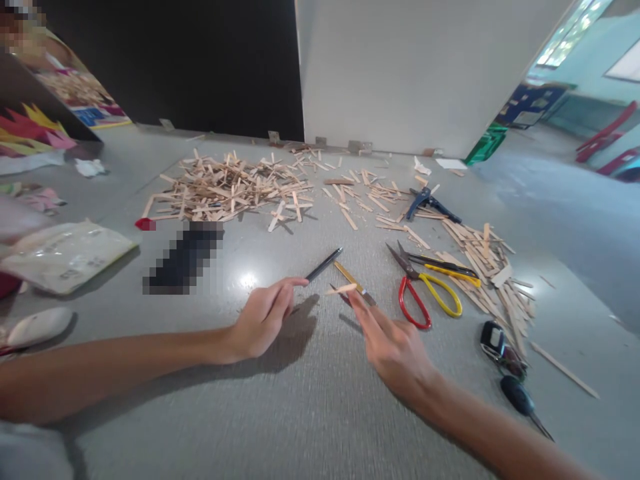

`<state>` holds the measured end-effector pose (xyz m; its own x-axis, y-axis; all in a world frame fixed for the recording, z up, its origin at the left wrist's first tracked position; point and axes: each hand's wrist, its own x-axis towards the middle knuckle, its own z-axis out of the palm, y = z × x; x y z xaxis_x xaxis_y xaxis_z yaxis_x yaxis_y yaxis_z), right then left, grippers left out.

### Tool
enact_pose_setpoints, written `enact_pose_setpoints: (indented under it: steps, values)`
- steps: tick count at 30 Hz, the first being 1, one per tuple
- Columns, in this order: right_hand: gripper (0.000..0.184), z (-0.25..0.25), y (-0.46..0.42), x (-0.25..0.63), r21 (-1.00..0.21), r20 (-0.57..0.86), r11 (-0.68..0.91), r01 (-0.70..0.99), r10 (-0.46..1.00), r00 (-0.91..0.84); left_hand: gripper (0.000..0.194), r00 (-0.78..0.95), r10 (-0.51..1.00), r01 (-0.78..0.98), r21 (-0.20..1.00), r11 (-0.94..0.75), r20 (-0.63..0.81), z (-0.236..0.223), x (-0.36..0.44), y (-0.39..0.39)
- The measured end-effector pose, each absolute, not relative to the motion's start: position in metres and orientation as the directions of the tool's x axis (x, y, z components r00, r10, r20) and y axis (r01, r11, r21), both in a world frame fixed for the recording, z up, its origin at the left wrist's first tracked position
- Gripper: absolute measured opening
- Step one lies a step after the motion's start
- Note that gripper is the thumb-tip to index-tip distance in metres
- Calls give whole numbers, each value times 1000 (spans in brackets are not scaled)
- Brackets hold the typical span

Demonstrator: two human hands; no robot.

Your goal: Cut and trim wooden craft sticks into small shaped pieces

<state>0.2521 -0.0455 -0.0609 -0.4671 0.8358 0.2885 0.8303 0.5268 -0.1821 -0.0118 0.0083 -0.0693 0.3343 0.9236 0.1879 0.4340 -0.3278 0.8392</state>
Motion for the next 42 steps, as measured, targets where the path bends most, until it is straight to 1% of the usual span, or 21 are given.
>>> enact_pose_setpoints:
  steps: [2, 4, 7, 9, 13, 15, 17, 18, 19, 21, 23, 25, 28, 30, 33, 34, 38, 40, 42]
  values:
    - [59, -60, -44, 251, -197, 301, 528, 826, 835, -462, 56, 335, 924, 429, 843, -324, 184, -69, -12, 8]
    - [60, -60, -43, 250, -233, 282, 530, 816, 839, -465, 55, 334, 925, 429, 845, -319, 179, -69, -12, 9]
    - [59, -63, -41, 251, -286, 329, 483, 827, 860, -389, 54, 341, 924, 432, 845, -316, 172, -68, -12, 9]
    - [57, -64, -39, 254, -277, 337, 479, 833, 860, -383, 54, 347, 922, 434, 843, -319, 171, -67, -12, 9]
    - [57, -63, -36, 258, -253, 223, 511, 822, 857, -464, 57, 369, 918, 426, 852, -306, 145, -65, -12, 9]
    - [60, -62, -34, 258, -218, 206, 497, 840, 865, -458, 59, 385, 913, 426, 852, -303, 132, -65, -12, 9]
    - [67, -62, -33, 259, -175, 184, 492, 853, 867, -463, 59, 395, 910, 441, 843, -310, 128, -64, -12, 8]
    - [69, -62, -33, 259, -173, 187, 493, 853, 866, -463, 60, 396, 909, 447, 837, -315, 131, -65, -12, 9]
    - [67, -62, -33, 259, -186, 209, 493, 850, 865, -456, 60, 396, 909, 451, 833, -319, 134, -65, -13, 9]
    - [55, -61, -33, 258, -231, 312, 483, 844, 859, -407, 59, 394, 910, 459, 829, -319, 133, -65, -13, 9]
    - [45, -61, -32, 256, -243, 395, 476, 845, 844, -362, 59, 395, 909, 461, 829, -318, 129, -65, -13, 9]
    - [40, -62, -32, 254, -223, 433, 465, 857, 835, -341, 59, 403, 907, 459, 831, -315, 121, -65, -13, 9]
    - [38, -64, -32, 252, -205, 469, 455, 867, 823, -321, 59, 403, 907, 462, 828, -317, 123, -65, -13, 9]
    - [39, -65, -31, 253, -199, 465, 459, 866, 822, -328, 57, 400, 908, 471, 821, -322, 127, -65, -13, 9]
    - [44, -65, -32, 255, -190, 370, 511, 838, 828, -421, 56, 408, 903, 469, 819, -330, 131, -64, -13, 9]
    - [46, -65, -32, 256, -187, 359, 521, 833, 825, -436, 56, 411, 902, 468, 819, -332, 131, -64, -13, 9]
    - [45, -66, -33, 256, -164, 423, 482, 861, 823, -380, 57, 418, 898, 464, 816, -344, 141, -64, -13, 10]
    - [44, -69, -32, 256, -170, 401, 524, 835, 811, -427, 58, 423, 895, 460, 817, -349, 144, -65, -13, 10]
    - [44, -71, -31, 256, -165, 445, 577, 800, 768, -462, 58, 425, 895, 456, 822, -340, 135, -65, -13, 10]
